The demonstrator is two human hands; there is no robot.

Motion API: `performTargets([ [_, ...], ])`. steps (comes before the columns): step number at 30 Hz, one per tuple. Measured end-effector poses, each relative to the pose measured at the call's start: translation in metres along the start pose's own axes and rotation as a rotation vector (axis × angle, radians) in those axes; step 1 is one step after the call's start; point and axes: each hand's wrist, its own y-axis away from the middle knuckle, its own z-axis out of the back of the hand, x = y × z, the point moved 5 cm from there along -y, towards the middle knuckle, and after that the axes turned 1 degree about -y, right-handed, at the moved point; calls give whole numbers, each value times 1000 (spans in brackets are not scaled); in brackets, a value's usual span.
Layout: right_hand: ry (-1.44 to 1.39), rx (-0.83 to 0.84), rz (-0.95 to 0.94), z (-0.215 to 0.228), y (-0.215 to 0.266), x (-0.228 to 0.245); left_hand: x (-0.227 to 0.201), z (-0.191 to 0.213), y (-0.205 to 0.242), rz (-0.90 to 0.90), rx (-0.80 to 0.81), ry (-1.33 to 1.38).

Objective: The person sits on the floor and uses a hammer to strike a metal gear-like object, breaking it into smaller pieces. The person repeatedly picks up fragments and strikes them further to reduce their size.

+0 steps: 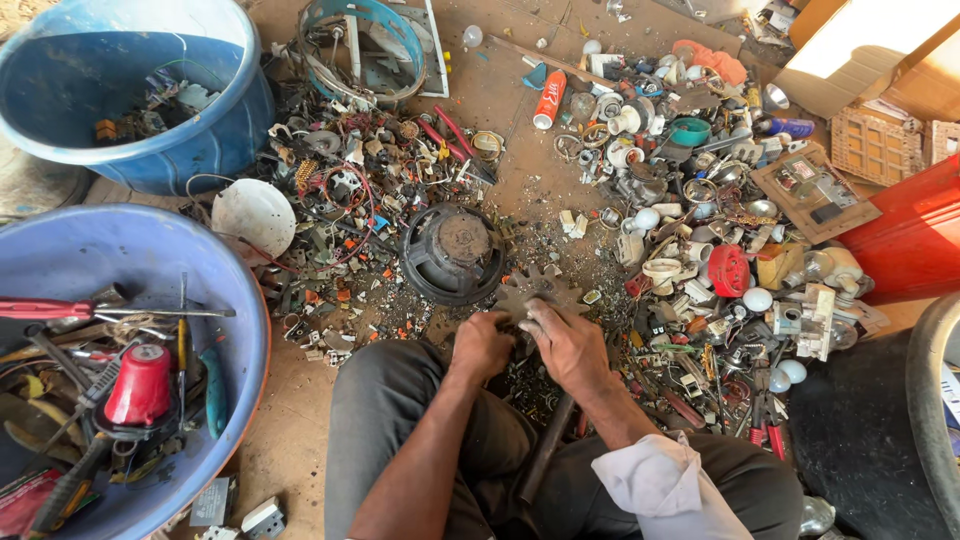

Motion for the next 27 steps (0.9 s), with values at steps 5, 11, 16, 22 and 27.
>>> performTargets([
  [5,13,76,76,-1,2,1,-29,14,22,-124,28,5],
  [11,8,-182,-606,17,69,-49,-36,22,14,-153,-100,-102],
  [16,-112,11,-1104,-42,163,-81,-33,12,3,-192,-110,-166],
  [22,-695,-223,-1314,-87,189,-98,-29,7,7,-252,-164,-182],
  [27,-1089,-281,-1406,-43,184,-73,-27,1,11,-296,-205,-133],
])
